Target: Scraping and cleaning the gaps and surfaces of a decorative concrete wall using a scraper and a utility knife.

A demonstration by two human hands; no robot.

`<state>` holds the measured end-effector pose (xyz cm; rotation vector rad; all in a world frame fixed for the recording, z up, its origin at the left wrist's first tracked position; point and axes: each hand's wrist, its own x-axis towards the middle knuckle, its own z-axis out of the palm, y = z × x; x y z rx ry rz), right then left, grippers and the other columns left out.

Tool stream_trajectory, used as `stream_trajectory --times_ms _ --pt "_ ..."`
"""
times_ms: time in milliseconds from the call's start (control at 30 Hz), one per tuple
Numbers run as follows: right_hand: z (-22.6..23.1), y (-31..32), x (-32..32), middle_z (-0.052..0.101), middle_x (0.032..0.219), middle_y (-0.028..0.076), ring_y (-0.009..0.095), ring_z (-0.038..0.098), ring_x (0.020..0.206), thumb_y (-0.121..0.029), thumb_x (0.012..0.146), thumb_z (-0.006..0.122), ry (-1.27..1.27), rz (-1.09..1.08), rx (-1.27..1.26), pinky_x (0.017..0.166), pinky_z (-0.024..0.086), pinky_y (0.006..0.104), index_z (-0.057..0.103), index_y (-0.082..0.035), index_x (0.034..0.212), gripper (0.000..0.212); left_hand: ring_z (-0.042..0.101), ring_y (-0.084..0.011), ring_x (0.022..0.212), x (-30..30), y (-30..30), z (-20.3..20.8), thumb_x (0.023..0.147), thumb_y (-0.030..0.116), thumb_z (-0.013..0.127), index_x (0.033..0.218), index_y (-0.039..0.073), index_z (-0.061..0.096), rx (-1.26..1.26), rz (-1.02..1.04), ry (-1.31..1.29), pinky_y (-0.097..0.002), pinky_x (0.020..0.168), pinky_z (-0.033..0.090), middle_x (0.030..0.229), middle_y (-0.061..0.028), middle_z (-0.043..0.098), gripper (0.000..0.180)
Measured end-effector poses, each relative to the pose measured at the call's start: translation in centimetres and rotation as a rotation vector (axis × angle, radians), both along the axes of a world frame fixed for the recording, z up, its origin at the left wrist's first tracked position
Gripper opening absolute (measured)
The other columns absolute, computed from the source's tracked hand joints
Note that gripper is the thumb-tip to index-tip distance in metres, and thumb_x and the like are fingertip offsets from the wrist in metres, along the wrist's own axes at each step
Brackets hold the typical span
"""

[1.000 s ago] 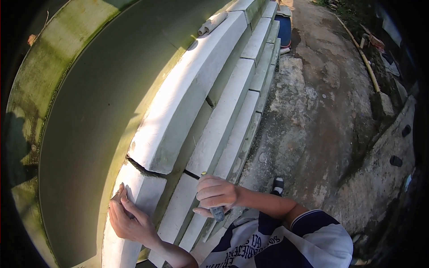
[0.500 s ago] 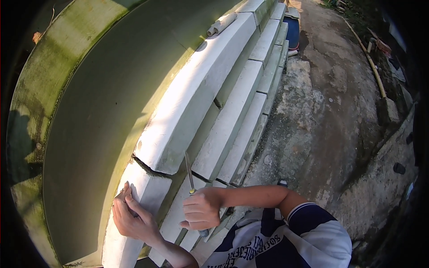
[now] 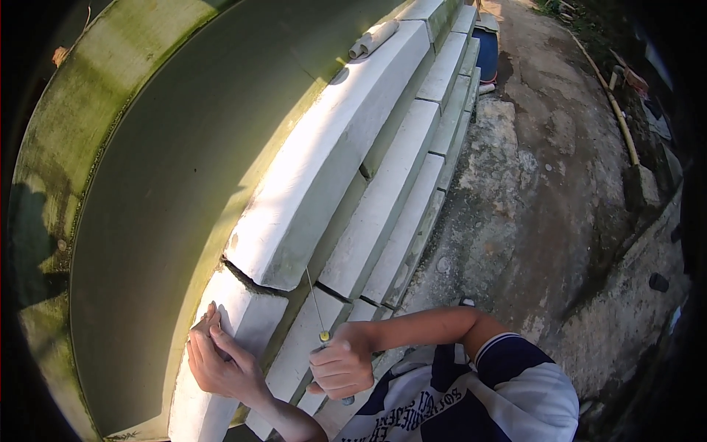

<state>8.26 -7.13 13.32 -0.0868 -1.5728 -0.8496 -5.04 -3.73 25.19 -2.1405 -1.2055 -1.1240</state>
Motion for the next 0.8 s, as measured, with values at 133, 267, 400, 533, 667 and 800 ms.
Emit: stream_trajectory --times_ms 133,267,400,533,667,800 --pt "-0.3 1.1 1.7 0.046 0.058 0.002 0.018 0.050 0.049 0.009 0.079 0.070 0.004 -0.029 -0.012 0.050 0.044 0.0328 0.039 -0.007 0.058 0.041 0.070 -0.0212 0.086 0.2 -0.3 0.2 0.099 0.011 0.050 0.098 0.007 0.072 -0.007 -0.002 -0.009 -0.0336 0.078 0.050 0.099 -0.0024 0.075 0.022" --pt "-0.5 0.0 0.7 0.048 0.058 0.003 0.019 0.052 0.050 0.011 0.079 0.070 -0.010 -0.004 -0.059 0.054 0.047 0.0343 0.041 -0.008 0.058 0.041 0.070 -0.0214 0.087 0.0 -0.2 0.0 0.099 0.011 0.050 0.098 0.008 0.072 -0.018 0.002 -0.005 -0.0338 0.079 0.050 0.100 -0.0022 0.075 0.022" --pt "-0.4 -0.1 1.0 0.051 0.059 0.005 0.019 0.054 0.052 0.012 0.078 0.070 -0.049 0.029 -0.013 0.058 0.049 0.0369 0.041 -0.007 0.058 0.040 0.068 -0.0206 0.085 0.0 0.0 0.0 0.103 0.018 0.047 0.099 0.010 0.072 -0.006 -0.012 -0.007 -0.0342 0.076 0.050 0.102 -0.0004 0.076 0.027" --pt "-0.5 -0.5 0.7 0.051 0.060 0.005 0.021 0.054 0.053 0.012 0.078 0.071 -0.016 0.027 -0.013 0.059 0.050 0.0373 0.044 -0.007 0.058 0.038 0.069 -0.0198 0.084 0.0 0.0 0.0 0.103 0.018 0.047 0.098 0.010 0.072 0.001 0.012 0.003 -0.0340 0.076 0.050 0.102 0.0003 0.076 0.027" --pt "-1.2 -0.5 1.3 0.052 0.061 0.006 0.022 0.055 0.054 0.011 0.077 0.072 -0.078 0.015 -0.034 0.060 0.049 0.0368 0.045 -0.007 0.059 0.037 0.069 -0.0205 0.085 -0.1 0.1 -0.2 0.104 0.019 0.046 0.099 0.010 0.072 -0.013 0.008 -0.006 -0.0345 0.076 0.050 0.103 0.0001 0.076 0.027" --pt "-1.5 0.7 3.5 0.050 0.061 0.002 0.020 0.054 0.055 0.008 0.077 0.073 0.038 -0.109 -0.081 0.061 0.049 0.0354 0.045 -0.008 0.059 0.037 0.069 -0.0202 0.085 0.2 -0.1 0.1 0.103 0.019 0.047 0.098 0.010 0.072 0.014 0.002 0.009 -0.0343 0.076 0.050 0.102 0.0003 0.076 0.027"
